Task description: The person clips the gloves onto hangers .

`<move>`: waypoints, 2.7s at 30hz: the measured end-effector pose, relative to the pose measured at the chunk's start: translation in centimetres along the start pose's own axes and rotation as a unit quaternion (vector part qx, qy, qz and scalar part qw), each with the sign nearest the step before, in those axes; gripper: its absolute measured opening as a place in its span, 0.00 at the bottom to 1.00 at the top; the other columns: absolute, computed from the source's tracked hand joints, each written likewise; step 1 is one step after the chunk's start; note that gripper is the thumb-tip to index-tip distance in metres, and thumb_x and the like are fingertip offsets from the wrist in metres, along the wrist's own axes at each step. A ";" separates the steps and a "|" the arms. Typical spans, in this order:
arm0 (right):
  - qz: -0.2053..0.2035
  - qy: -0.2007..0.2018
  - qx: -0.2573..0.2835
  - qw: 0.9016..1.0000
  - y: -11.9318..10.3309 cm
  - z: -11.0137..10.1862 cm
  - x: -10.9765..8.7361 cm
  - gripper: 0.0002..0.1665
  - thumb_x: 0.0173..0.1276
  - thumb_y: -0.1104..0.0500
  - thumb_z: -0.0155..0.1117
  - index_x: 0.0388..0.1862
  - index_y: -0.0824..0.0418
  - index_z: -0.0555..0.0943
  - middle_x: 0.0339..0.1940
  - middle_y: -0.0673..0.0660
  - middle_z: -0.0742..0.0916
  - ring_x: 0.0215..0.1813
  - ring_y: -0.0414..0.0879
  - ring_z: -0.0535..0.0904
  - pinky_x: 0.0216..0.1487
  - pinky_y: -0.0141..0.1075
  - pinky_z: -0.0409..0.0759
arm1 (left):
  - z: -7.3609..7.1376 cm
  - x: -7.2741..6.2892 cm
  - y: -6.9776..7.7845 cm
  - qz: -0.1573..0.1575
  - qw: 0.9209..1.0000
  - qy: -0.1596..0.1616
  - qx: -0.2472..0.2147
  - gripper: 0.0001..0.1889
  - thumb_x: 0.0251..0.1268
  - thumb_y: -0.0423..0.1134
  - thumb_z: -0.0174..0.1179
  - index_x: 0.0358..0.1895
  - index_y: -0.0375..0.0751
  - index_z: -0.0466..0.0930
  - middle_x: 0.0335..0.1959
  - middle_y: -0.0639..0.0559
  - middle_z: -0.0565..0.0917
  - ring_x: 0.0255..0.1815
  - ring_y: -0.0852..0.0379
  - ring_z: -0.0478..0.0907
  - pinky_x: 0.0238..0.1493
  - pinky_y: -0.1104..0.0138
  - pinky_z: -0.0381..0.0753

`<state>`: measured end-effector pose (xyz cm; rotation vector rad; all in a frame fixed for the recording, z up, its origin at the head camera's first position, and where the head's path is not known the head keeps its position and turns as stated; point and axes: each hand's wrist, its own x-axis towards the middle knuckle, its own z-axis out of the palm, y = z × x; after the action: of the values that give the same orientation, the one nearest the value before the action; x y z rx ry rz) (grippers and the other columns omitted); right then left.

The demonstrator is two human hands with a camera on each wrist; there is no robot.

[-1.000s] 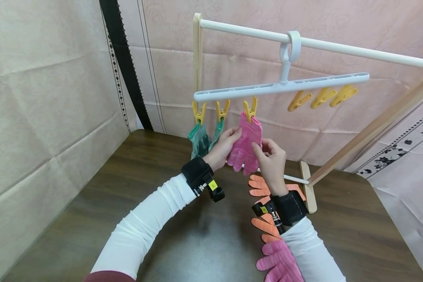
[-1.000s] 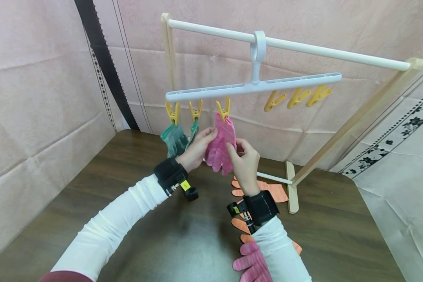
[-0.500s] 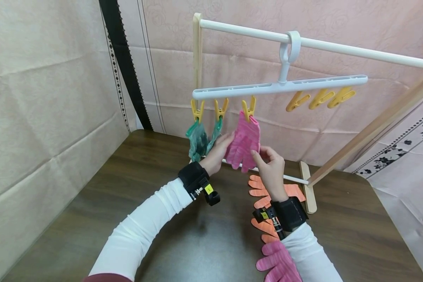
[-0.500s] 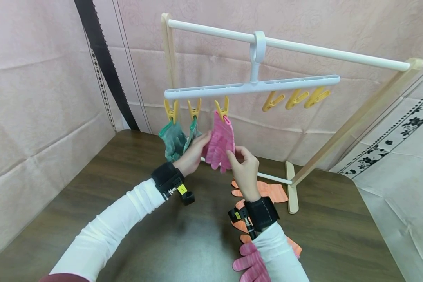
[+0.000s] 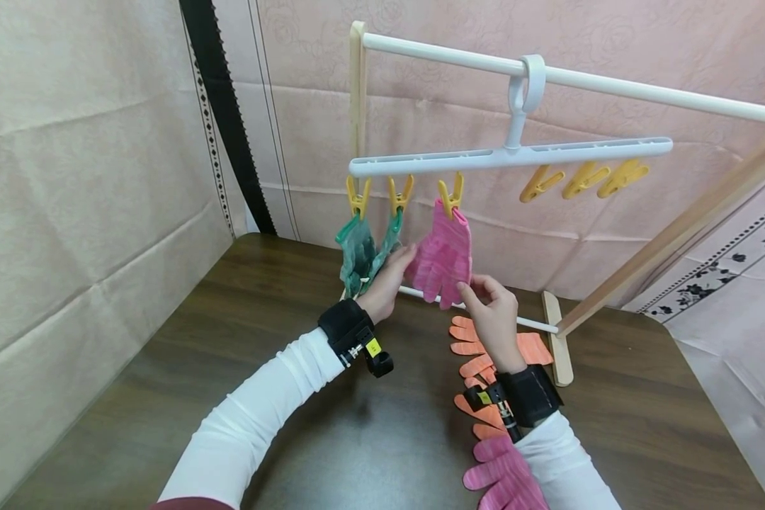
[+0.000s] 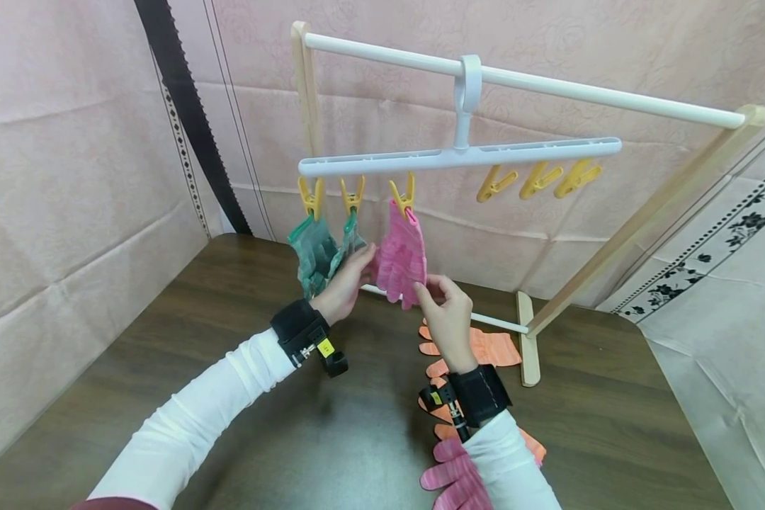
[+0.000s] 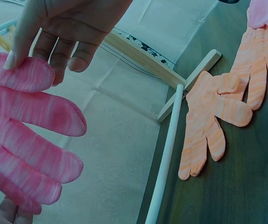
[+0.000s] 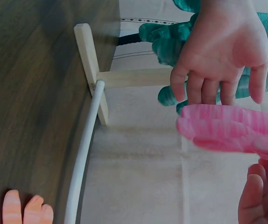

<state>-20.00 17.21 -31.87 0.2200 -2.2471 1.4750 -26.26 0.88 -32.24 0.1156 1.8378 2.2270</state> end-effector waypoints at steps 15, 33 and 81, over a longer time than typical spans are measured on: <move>0.019 -0.016 -0.054 0.998 1.8 -1.2 -1.0 0.11 0.61 0.55 0.58 0.36 0.62 0.80 0.30 0.56 0.82 0.34 0.36 0.73 0.35 0.27 0.71 | 0.0 -1.0 -0.3 0.085 0.996 0.026 0.030 0.21 0.67 0.45 0.43 0.59 0.40 0.60 0.60 0.46 0.65 0.65 0.53 0.58 0.66 0.59 0.53; 0.097 -0.055 -0.131 0.985 3.9 -2.6 -2.0 0.12 0.63 0.56 0.56 0.39 0.62 0.79 0.35 0.59 0.82 0.35 0.43 0.72 0.33 0.26 0.69 | 1.3 -3.4 1.6 0.272 0.962 0.019 0.037 0.13 0.65 0.33 0.44 0.49 0.29 0.69 0.51 0.38 0.73 0.54 0.44 0.67 0.51 0.67 0.67; 0.165 -0.201 -0.217 0.941 8.0 -7.7 -4.8 0.22 0.60 0.58 0.58 0.51 0.69 0.71 0.48 0.68 0.77 0.41 0.53 0.75 0.34 0.34 0.73 | 4.3 -5.2 3.6 0.303 0.947 -0.101 0.034 0.15 0.62 0.27 0.44 0.52 0.28 0.65 0.55 0.37 0.71 0.55 0.46 0.71 0.54 0.70 0.70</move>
<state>-16.48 27.02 -38.08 -0.0005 -2.9971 1.1052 -20.77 3.13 -27.34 1.0067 1.9438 2.3916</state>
